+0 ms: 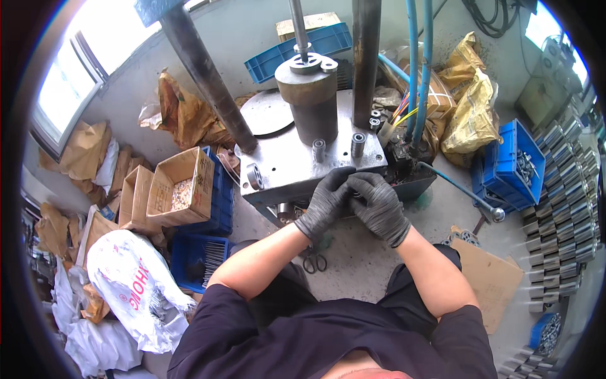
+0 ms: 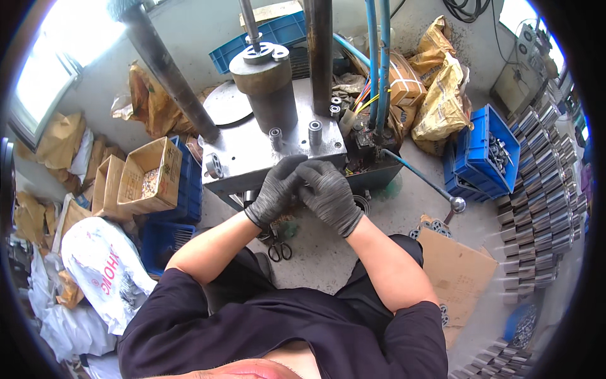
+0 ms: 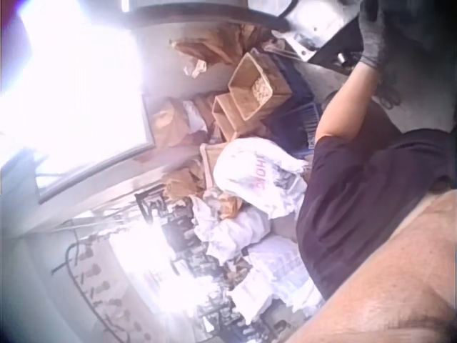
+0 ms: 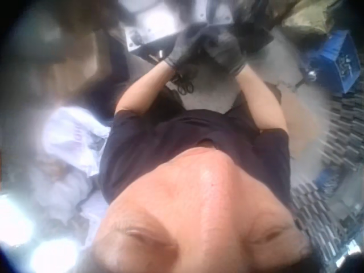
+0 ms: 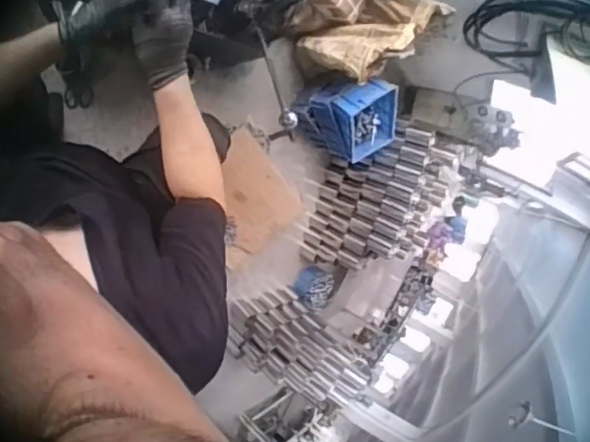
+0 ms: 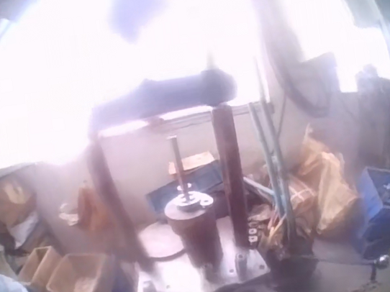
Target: Operate a hydraulic press to assemble metal components by placing gear plates and cylinders into the machine.
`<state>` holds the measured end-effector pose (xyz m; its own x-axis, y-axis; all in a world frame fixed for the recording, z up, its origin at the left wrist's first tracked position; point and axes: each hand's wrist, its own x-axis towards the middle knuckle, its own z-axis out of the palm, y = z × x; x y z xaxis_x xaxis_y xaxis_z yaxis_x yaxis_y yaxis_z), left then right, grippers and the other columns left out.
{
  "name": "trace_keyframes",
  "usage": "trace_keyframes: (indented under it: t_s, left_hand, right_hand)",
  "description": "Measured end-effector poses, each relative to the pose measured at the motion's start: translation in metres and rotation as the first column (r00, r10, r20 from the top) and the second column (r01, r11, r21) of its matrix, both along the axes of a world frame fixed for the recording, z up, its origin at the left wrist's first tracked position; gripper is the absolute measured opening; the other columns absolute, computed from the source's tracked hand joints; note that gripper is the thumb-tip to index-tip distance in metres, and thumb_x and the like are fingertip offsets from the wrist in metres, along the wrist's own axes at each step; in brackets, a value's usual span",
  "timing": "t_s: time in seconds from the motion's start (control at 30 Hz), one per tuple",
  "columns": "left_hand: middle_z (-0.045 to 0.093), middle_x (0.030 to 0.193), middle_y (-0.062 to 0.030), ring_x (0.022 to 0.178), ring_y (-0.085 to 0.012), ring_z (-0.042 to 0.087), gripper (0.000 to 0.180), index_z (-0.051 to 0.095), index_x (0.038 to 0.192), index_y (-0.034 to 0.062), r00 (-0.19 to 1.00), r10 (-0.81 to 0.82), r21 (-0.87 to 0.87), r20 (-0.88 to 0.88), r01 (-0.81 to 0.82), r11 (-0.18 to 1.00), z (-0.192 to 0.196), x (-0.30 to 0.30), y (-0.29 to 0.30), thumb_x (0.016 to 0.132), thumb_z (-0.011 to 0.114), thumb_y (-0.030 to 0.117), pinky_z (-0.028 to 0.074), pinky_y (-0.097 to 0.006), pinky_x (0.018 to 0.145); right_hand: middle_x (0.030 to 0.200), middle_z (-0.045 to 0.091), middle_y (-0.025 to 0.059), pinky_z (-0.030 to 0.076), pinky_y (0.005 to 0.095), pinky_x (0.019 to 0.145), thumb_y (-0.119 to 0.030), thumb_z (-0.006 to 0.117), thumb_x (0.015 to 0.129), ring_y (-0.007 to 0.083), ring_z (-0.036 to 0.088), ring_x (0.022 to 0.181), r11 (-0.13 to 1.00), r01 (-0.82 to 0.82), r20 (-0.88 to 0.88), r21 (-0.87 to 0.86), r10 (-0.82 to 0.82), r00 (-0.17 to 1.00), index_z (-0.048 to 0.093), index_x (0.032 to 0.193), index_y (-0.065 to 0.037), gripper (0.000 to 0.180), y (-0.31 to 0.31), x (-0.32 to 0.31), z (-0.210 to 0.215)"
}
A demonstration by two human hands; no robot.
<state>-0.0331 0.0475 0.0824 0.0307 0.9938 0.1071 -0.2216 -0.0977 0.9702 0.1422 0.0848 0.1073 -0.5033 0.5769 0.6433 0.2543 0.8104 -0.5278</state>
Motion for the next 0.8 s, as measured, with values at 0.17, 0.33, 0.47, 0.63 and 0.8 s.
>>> trace_keyframes:
  t_s: [0.17,0.33,0.47,0.63,0.8]
  left_hand:
    - [0.063,0.132,-0.0112,0.118,-0.0159,0.06,0.059,0.05,0.148,0.0018,0.989,0.078,0.015,-0.128,-0.076,0.997,-0.002,-0.003,-0.001,0.106,0.068,0.038,0.054,-0.032,0.099]
    - [0.067,0.115,-0.0061,0.097,-0.012,0.062,0.047,0.052,0.147,0.0056,0.954,0.183,0.172,-0.238,-0.144,0.975,0.029,-0.016,0.022,0.108,0.064,0.028,0.054,-0.028,0.085]
    - [0.069,0.106,-0.0088,0.094,-0.0155,0.064,0.038,0.058,0.136,0.0019,0.747,0.614,0.475,-0.256,-0.456,0.753,0.096,-0.074,0.092,0.105,0.064,0.023,0.054,-0.031,0.086]
    - [0.073,0.098,-0.0132,0.087,-0.0225,0.071,0.044,0.06,0.131,0.0008,0.447,0.834,0.633,-0.324,-0.553,0.542,0.185,-0.128,0.187,0.103,0.066,0.035,0.058,-0.036,0.081]
    - [0.074,0.101,-0.0134,0.089,-0.0258,0.072,0.041,0.064,0.113,0.0006,0.746,0.519,0.29,-0.419,-0.432,0.854,0.193,-0.128,0.223,0.099,0.073,0.038,0.057,-0.038,0.084]
  right_hand:
    - [0.115,0.071,0.0151,0.058,0.044,0.092,-0.009,0.082,0.08,0.0362,0.069,0.107,0.998,0.0,-0.061,-0.07,-0.004,0.998,0.071,0.116,-0.008,0.037,0.0,0.002,-0.002]
    - [0.113,0.071,0.0155,0.058,0.0423,0.089,-0.005,0.083,0.081,0.0352,0.071,0.102,0.986,0.024,-0.14,-0.166,-0.048,0.989,0.072,0.113,-0.007,0.034,0.002,0.008,-0.001]
    - [0.115,0.071,0.0143,0.059,0.0369,0.085,-0.001,0.082,0.084,0.0286,0.072,0.098,0.971,0.02,-0.271,-0.239,-0.087,0.959,0.071,0.114,-0.005,0.032,0.01,0.013,0.0]
    - [0.121,0.071,0.012,0.058,0.0308,0.088,0.004,0.077,0.089,0.0185,0.071,0.101,0.951,0.02,-0.3,-0.308,-0.117,0.947,0.071,0.116,-0.003,0.028,0.013,0.018,-0.002]
    - [0.124,0.07,0.0123,0.058,0.0309,0.09,0.004,0.075,0.092,0.0186,0.071,0.103,0.934,-0.031,-0.358,-0.355,-0.105,0.928,0.071,0.118,-0.003,0.027,0.014,0.01,-0.015]
